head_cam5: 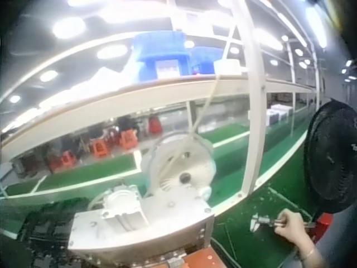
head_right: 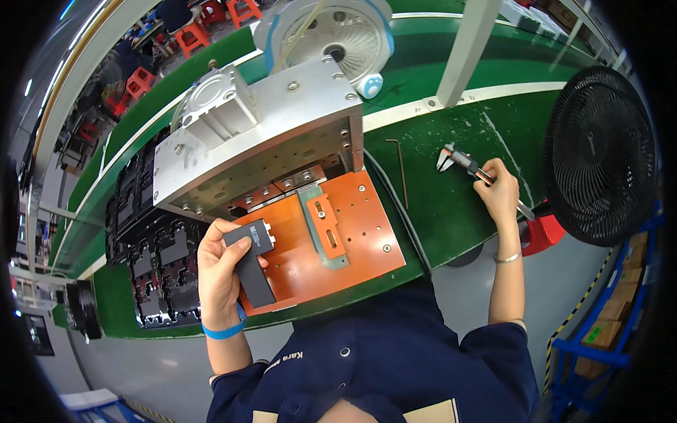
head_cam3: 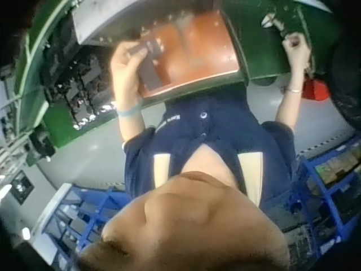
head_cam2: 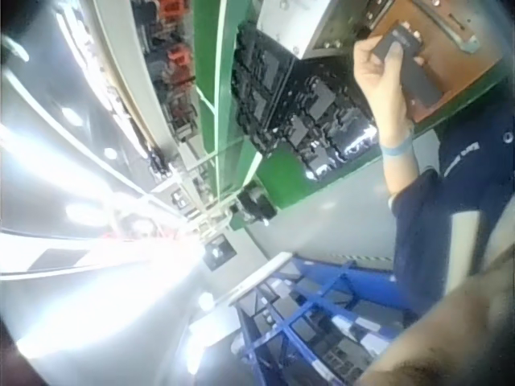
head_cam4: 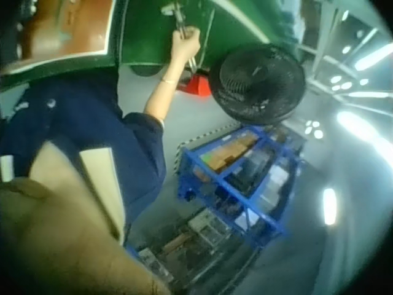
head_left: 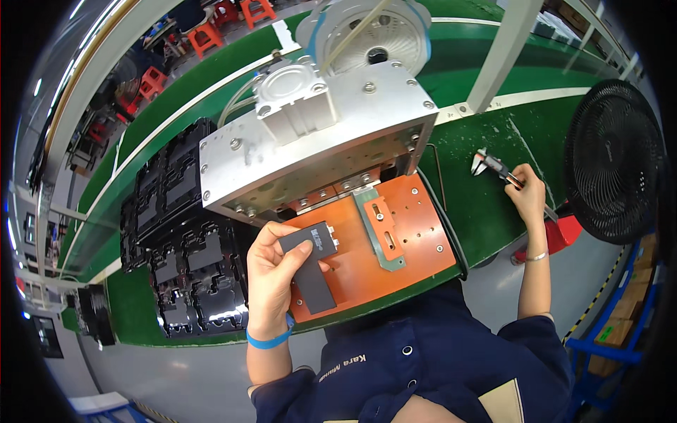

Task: The person repeatedly takes battery components from a tray, measures them with digital calipers, and positions them on a machine fixture by hand.

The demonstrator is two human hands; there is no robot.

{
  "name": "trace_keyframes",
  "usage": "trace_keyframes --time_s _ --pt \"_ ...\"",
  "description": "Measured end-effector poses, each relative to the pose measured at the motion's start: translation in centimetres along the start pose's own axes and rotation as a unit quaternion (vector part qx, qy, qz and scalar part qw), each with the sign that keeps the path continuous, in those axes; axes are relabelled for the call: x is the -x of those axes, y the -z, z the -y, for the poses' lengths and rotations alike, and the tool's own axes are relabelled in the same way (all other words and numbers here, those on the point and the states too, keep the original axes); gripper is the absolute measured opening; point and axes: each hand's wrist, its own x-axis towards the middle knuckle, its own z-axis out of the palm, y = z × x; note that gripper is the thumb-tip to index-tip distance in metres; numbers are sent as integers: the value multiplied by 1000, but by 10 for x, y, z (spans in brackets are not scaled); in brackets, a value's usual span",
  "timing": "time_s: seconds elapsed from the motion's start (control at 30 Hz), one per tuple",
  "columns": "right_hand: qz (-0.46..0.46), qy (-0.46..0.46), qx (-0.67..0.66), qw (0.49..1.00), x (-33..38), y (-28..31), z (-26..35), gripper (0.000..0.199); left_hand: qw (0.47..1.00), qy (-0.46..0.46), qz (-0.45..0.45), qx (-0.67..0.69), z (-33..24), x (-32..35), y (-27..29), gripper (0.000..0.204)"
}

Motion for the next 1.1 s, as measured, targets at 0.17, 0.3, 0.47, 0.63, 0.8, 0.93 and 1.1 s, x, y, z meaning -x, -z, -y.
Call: trace_keyframes --time_s 0.17,0.3,0.47,0.63,0.8,0.93,1.1 --pt "-32 56 -233 970 28 42 65 54 1000 28 -2 12 -1 3 -4 11" --pt "-8 216 -259 941 36 57 146 51 997 45 54 27 1 7 2 13" --pt "22 379 -266 886 38 30 201 49 996 42 63 41 2 7 -1 14" --pt "19 391 -271 879 38 19 211 50 995 42 76 42 5 10 3 15" --pt "21 388 -278 878 38 15 214 51 995 33 80 48 5 11 5 14" --pt "15 402 -273 874 36 16 213 53 995 28 79 53 5 9 4 14" --pt "-4 427 -249 869 37 14 211 54 996 22 73 51 5 9 2 14"
